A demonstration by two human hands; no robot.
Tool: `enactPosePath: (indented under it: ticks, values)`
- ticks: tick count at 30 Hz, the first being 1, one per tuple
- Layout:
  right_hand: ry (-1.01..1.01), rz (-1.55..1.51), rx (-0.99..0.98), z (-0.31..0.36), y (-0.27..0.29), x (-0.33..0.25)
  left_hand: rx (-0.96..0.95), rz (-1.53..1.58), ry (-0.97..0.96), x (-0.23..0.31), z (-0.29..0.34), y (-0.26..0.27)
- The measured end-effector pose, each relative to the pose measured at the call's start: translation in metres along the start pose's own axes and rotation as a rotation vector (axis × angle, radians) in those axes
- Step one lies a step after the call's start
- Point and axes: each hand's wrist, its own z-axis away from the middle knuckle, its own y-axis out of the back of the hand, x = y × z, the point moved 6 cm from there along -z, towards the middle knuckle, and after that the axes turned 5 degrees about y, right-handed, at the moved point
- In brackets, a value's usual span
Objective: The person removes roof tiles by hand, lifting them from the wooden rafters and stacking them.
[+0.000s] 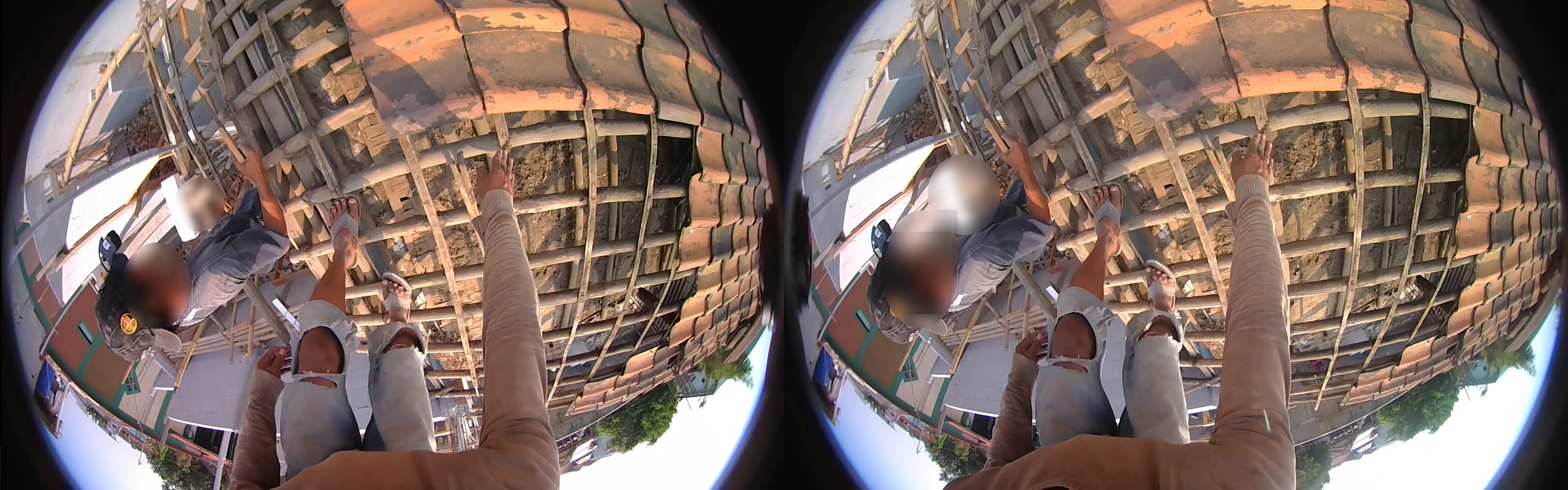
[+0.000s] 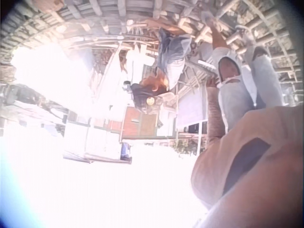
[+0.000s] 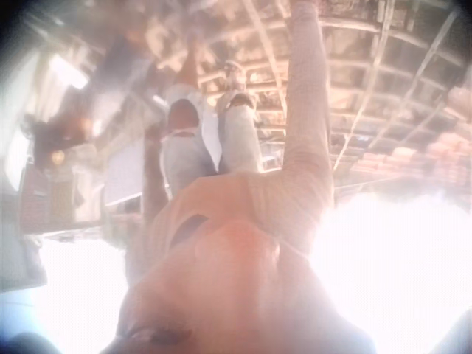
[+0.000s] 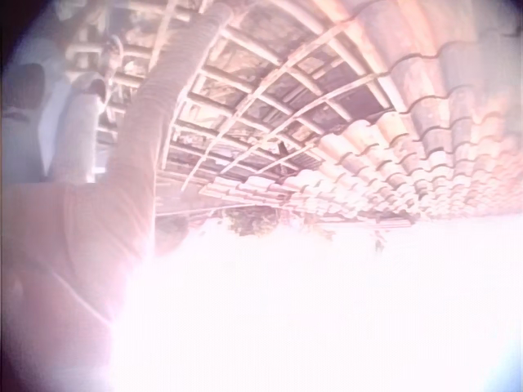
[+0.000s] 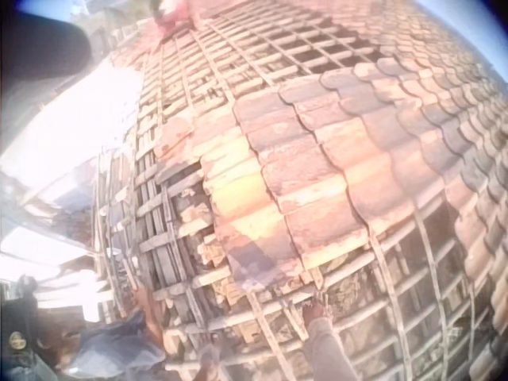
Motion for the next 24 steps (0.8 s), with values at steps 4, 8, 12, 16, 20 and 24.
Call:
enactPosePath:
  ticks: [4,8,12,16,20,24]
  values:
    - [-0.189,-0.144,-0.126,-0.010,0.027,-0.018,-0.020,0.046,0.033,0.021,-0.011,0.026]
    - [-0.253,-0.185,-0.236,0.030,0.061,-0.028,-0.002,0.071,0.046,0.040,-0.017,0.065]
    - [-0.257,-0.123,-0.317,0.044,0.103,0.029,-0.096,0.101,-0.118,0.131,-0.025,0.066]
    - [-0.042,0.042,-0.348,0.023,0.167,0.010,-0.088,0.124,-0.187,0.185,-0.022,0.062]
    - [-0.043,0.002,-0.142,-0.017,0.234,0.015,-0.116,0.135,-0.179,0.210,-0.014,0.026]
    - [-0.148,-0.090,-0.002,-0.078,0.248,0.027,-0.241,0.217,-0.131,0.183,-0.055,-0.010]
